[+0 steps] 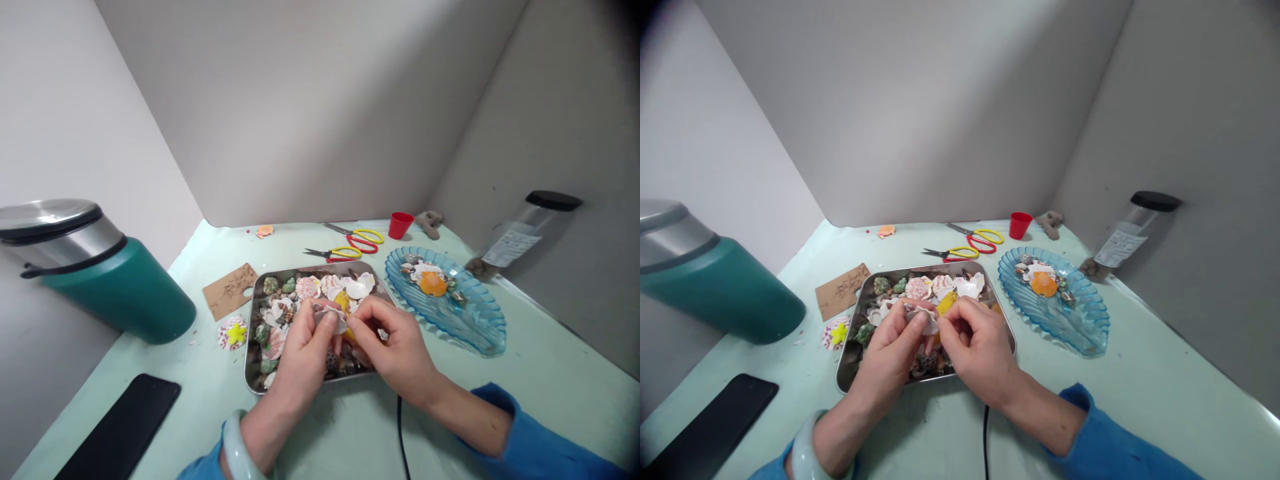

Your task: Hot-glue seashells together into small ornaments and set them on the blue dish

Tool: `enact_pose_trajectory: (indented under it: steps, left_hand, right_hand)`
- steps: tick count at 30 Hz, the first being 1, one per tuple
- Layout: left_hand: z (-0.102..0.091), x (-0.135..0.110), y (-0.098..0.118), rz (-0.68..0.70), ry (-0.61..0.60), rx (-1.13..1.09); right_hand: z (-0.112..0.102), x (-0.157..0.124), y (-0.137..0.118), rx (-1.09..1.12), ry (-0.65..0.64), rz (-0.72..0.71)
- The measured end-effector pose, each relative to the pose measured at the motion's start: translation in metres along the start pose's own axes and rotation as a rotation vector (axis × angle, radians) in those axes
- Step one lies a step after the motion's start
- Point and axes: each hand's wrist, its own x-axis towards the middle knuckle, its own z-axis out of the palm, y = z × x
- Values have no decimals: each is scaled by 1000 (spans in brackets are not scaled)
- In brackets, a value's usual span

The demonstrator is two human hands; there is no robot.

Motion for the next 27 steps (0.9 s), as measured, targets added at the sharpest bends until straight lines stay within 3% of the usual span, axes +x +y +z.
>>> enact_pose_trajectory:
  steps: [27]
  left_hand:
    - [0,-2,1,14,31,83]
  right_hand:
    - [2,0,-1,-36,26,-34]
